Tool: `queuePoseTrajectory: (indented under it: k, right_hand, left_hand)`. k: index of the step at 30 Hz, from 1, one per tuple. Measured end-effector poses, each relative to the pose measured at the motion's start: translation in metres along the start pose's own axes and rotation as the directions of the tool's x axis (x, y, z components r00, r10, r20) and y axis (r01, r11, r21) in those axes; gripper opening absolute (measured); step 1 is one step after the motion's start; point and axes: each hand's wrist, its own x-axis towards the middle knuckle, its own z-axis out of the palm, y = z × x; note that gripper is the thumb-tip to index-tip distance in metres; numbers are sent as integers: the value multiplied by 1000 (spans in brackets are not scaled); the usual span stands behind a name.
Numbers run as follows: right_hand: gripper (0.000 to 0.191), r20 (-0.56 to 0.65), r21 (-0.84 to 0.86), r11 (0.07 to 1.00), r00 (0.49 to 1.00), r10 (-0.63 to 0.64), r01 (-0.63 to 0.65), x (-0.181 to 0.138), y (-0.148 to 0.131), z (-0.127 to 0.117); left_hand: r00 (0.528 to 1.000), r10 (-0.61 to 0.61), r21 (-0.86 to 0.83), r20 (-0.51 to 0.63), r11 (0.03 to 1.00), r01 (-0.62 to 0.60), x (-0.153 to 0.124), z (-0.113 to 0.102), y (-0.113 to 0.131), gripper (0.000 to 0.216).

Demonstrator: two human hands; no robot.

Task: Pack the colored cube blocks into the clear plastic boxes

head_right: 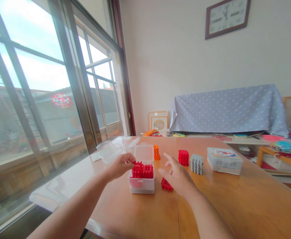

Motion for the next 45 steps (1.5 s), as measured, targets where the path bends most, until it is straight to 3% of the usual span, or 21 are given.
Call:
queuePoseTrajectory:
  k: [6, 12, 19, 26, 34, 41, 45]
  right_hand:
    - [69, -45, -12, 1000, 999, 13, -13, 4, 9, 2]
    - [63, -65, -26, 1000, 998, 11, -12, 3, 9, -1]
    - [62, -85, -28, 999, 996, 28, -30, 5, 13, -2]
    - [44, -70, -59, 998, 997, 33, -37, 8, 28, -5]
    - [42, 74, -161, 982, 991, 113, -100, 11, 49, -2]
    - [61, 286, -314, 944, 938, 196, -101, -1, 53, 0]
    - [43, 336, -394, 915, 914, 226, -82, -3, 51, 1]
  left_hand:
    - [1000, -28, 41, 4, 999, 27, -12, 7, -22, 17]
    - [998, 55, 189, -20, 981, -51, -16, 13, -32, 17]
    - [992, 128, 282, 10, 951, -126, -19, 8, -26, 22]
    - [988, 148, 342, 44, 927, -154, -21, 7, -10, 22]
    - [990, 109, 441, 92, 887, -138, -24, 7, -2, 18]
    - [992, 118, 411, 45, 903, -126, -23, 9, -4, 16]
    - [992, 128, 375, -2, 920, -119, -21, 12, -5, 15]
